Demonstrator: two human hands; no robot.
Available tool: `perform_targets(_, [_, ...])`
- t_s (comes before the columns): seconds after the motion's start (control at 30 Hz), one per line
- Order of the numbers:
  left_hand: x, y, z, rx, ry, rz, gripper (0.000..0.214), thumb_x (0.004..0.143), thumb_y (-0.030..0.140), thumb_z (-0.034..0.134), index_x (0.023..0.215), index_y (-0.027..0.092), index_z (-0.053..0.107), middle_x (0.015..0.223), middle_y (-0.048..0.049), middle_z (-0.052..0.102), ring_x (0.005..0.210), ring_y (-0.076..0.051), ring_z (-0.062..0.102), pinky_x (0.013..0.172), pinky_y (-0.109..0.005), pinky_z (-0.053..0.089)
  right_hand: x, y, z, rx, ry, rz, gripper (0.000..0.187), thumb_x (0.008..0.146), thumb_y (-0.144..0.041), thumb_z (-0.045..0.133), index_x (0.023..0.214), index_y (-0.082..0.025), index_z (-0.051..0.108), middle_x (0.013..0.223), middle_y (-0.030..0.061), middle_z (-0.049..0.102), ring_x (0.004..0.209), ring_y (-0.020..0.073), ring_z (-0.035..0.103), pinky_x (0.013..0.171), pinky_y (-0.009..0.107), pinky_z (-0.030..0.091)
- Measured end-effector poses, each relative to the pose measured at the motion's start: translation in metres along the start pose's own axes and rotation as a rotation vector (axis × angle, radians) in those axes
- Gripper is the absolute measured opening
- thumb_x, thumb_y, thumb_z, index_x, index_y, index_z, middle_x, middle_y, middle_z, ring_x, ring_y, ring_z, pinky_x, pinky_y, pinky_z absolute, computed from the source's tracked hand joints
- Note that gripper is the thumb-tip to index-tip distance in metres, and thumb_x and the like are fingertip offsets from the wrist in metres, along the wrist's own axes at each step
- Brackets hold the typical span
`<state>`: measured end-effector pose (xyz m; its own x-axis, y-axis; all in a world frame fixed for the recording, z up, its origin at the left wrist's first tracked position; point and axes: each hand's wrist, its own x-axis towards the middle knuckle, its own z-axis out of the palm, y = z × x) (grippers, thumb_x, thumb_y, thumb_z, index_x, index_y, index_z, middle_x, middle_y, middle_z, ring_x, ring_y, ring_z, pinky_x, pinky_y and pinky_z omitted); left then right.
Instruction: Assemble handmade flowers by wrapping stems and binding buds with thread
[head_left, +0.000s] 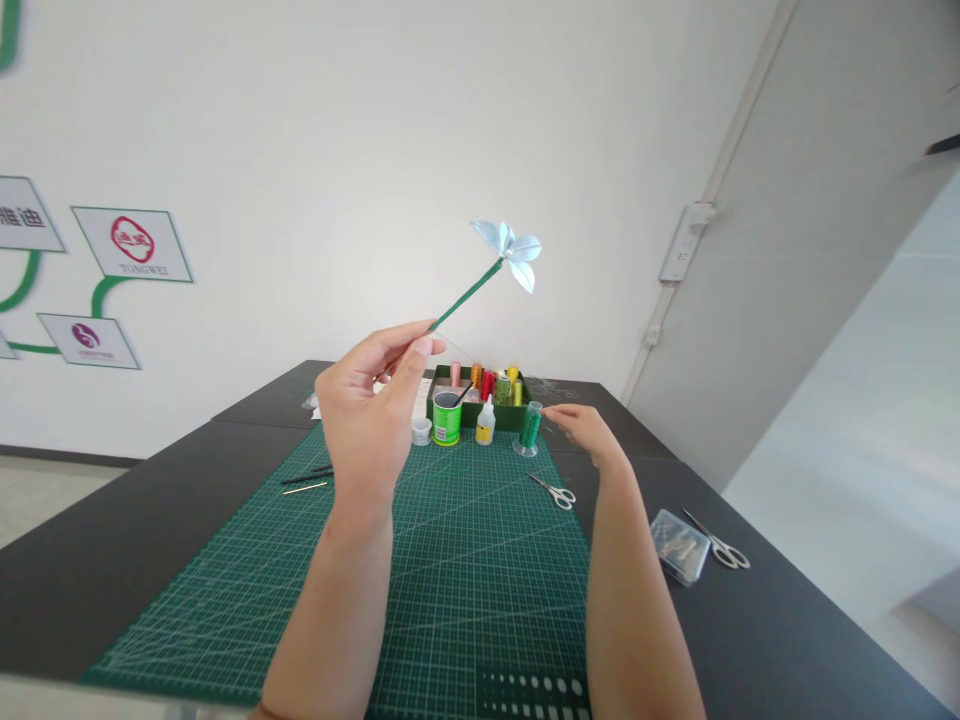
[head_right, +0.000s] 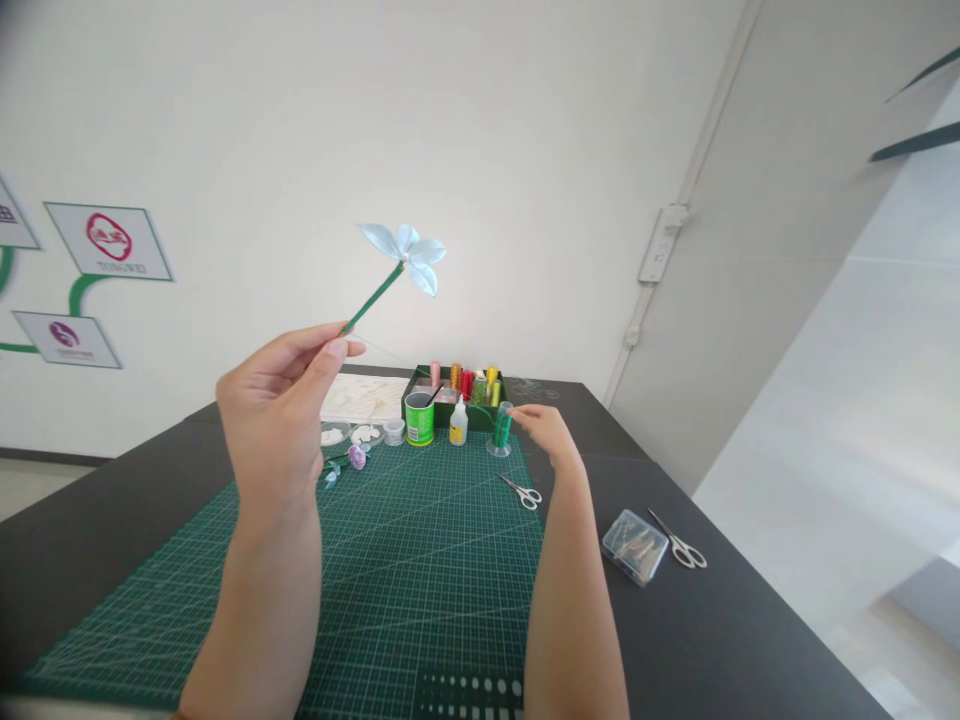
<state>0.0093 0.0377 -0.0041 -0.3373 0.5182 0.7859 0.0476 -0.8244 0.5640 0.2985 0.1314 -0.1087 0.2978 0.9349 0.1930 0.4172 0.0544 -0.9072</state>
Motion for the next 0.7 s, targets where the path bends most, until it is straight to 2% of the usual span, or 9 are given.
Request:
perform_targets(0.07, [0.000, 0.000, 0.000, 0.002, -0.016, -0.012, 0.015, 0.086, 0.025, 0.073, 0.098, 0.022, 0.080, 0.085, -0.0030, 0.079, 0.080, -0.016, 0.074, 0.075, -0.027, 0.058, 0.004, 0.003, 0.001, -0.133, 0.060, 0.069, 0.013, 0.068, -0.029, 0.074, 0.067, -0.016, 0.075, 0.058, 0.0036, 0.058, 0.066, 0.0193, 0.057, 0.065, 0.031, 0.044])
perform_targets(0.17, [-0.001, 0.001, 0.000, -0.004, -0.057, -0.037, 0.015, 0.086, 0.025, 0.072, 0.099, 0.023, 0.080, 0.086, -0.0031, 0.080, 0.078, -0.016, 0.074, 0.073, -0.026, 0.059, 0.006, -0.004, 0.003, -0.293, 0.108, 0.135, 0.009, 0.071, -0.021, 0.070, 0.064, -0.018, 0.074, 0.073, 0.0117, 0.072, 0.088, 0.0300, 0.068, 0.082, 0.041, 0.049])
perform_targets(0.27, [-0.002, 0.002, 0.002, -0.007, -0.119, -0.073, 0.015, 0.086, 0.026, 0.072, 0.098, 0.022, 0.081, 0.086, -0.0034, 0.080, 0.075, -0.015, 0.073, 0.070, -0.026, 0.059, 0.000, -0.023, 0.007, -0.361, 0.087, 0.086, 0.014, 0.077, -0.020, 0.065, 0.077, -0.019, 0.079, 0.093, 0.0141, 0.078, 0.105, 0.0333, 0.069, 0.095, 0.046, 0.047])
perform_targets(0.37, [-0.004, 0.002, 0.003, 0.002, -0.189, -0.102, 0.015, 0.087, 0.026, 0.072, 0.098, 0.023, 0.081, 0.086, -0.0035, 0.080, 0.076, -0.015, 0.073, 0.070, -0.026, 0.060, -0.015, -0.051, 0.013, -0.335, 0.043, -0.064, 0.025, 0.086, -0.024, 0.060, 0.100, -0.023, 0.080, 0.111, 0.0079, 0.078, 0.112, 0.0263, 0.067, 0.102, 0.039, 0.046])
perform_targets(0.4, [-0.004, 0.002, 0.004, 0.006, -0.206, -0.106, 0.015, 0.087, 0.026, 0.072, 0.098, 0.023, 0.081, 0.086, -0.0036, 0.080, 0.075, -0.015, 0.073, 0.069, -0.026, 0.060, -0.021, -0.061, 0.016, -0.298, 0.033, -0.136, 0.027, 0.089, -0.027, 0.057, 0.106, -0.024, 0.078, 0.115, 0.0057, 0.077, 0.113, 0.0236, 0.067, 0.103, 0.037, 0.046])
perform_targets(0.5, [-0.006, 0.004, 0.005, 0.039, -0.226, -0.099, 0.017, 0.087, 0.028, 0.072, 0.100, 0.023, 0.081, 0.086, -0.0038, 0.080, 0.072, -0.015, 0.072, 0.066, -0.026, 0.059, -0.046, -0.091, 0.026, 0.057, 0.001, -0.377, 0.030, 0.093, -0.035, 0.056, 0.109, -0.020, 0.077, 0.117, 0.0076, 0.076, 0.113, 0.0239, 0.068, 0.105, 0.040, 0.047])
perform_targets(0.57, [-0.008, 0.007, 0.006, 0.086, -0.220, -0.078, 0.017, 0.087, 0.028, 0.072, 0.100, 0.023, 0.081, 0.085, -0.0029, 0.080, 0.068, -0.014, 0.069, 0.063, -0.025, 0.057, -0.065, -0.109, 0.031, 0.303, -0.073, -0.444, 0.033, 0.095, -0.042, 0.056, 0.113, -0.022, 0.075, 0.118, 0.0072, 0.075, 0.115, 0.0231, 0.067, 0.106, 0.042, 0.048])
perform_targets(0.63, [-0.010, 0.010, 0.007, 0.126, -0.216, -0.056, 0.015, 0.088, 0.025, 0.070, 0.098, 0.025, 0.081, 0.084, -0.0013, 0.079, 0.065, -0.013, 0.067, 0.061, -0.024, 0.055, -0.086, -0.125, 0.036, 0.512, -0.201, -0.493, 0.036, 0.097, -0.046, 0.055, 0.122, -0.026, 0.070, 0.124, 0.0064, 0.072, 0.115, 0.0209, 0.066, 0.102, 0.039, 0.051])
perform_targets(0.7, [-0.011, 0.014, 0.008, 0.141, -0.227, -0.040, 0.016, 0.088, 0.023, 0.069, 0.097, 0.026, 0.081, 0.083, 0.0002, 0.079, 0.063, -0.012, 0.065, 0.061, -0.024, 0.055, -0.107, -0.138, 0.039, 0.616, -0.296, -0.518, 0.039, 0.099, -0.048, 0.052, 0.130, -0.028, 0.064, 0.125, 0.0064, 0.070, 0.104, 0.0185, 0.068, 0.088, 0.034, 0.057])
